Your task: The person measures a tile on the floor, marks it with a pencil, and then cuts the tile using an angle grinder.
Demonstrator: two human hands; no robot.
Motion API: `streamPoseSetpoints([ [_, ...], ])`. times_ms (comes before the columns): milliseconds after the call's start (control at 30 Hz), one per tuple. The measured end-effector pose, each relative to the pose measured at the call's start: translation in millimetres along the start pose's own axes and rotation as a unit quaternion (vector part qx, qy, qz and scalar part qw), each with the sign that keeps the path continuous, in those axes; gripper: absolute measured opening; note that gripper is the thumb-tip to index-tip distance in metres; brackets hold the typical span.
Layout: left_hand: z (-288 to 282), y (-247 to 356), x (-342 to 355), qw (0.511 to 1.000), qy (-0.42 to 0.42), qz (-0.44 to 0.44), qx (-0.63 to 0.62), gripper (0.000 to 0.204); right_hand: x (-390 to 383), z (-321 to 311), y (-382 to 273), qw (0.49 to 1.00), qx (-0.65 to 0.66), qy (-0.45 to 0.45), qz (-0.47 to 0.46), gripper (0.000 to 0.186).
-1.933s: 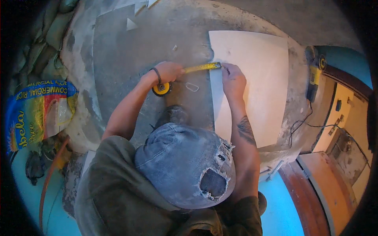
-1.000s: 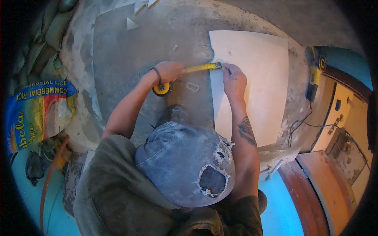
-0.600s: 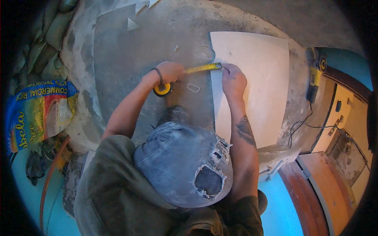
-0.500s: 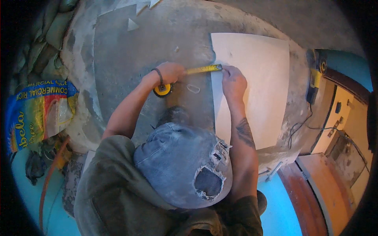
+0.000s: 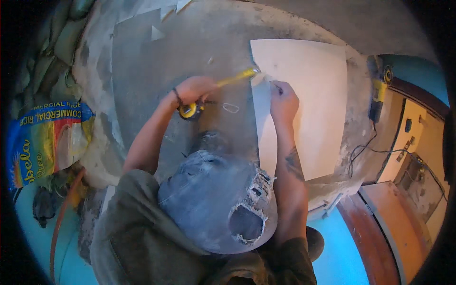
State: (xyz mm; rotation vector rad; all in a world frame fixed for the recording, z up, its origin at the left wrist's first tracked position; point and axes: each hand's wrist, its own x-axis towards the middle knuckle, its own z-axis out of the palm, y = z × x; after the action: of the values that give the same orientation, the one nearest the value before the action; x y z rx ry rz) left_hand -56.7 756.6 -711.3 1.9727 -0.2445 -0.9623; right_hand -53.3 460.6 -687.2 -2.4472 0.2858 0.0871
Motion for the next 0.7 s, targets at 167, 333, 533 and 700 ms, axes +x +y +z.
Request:
streamPoseSetpoints([
  [167, 3.8, -10.2, -33.5, 0.953, 0.068, -0.046, -0.292, 0.031, -11.6, -5.4, 3.8, 0.992, 0.111, 0.032, 0.049, 0.017],
  [333, 27.4, -2.1, -31.2, 0.916, 0.065, -0.028, -0.395, 0.029, -6.6, 4.8, 2.4, 0.990, 0.120, 0.019, 0.065, 0.021],
  [533, 40.9, 13.6, -25.2, 0.850, 0.138, -0.022, -0.508, 0.029, -22.4, -28.3, 39.8, 0.992, 0.085, 0.065, 0.073, 0.020],
  [700, 39.0, 18.3, -17.4, 0.975, 0.106, 0.001, -0.196, 0.034, -45.4, -30.1, 53.0, 0.979, 0.154, 0.027, 0.129, 0.021],
])
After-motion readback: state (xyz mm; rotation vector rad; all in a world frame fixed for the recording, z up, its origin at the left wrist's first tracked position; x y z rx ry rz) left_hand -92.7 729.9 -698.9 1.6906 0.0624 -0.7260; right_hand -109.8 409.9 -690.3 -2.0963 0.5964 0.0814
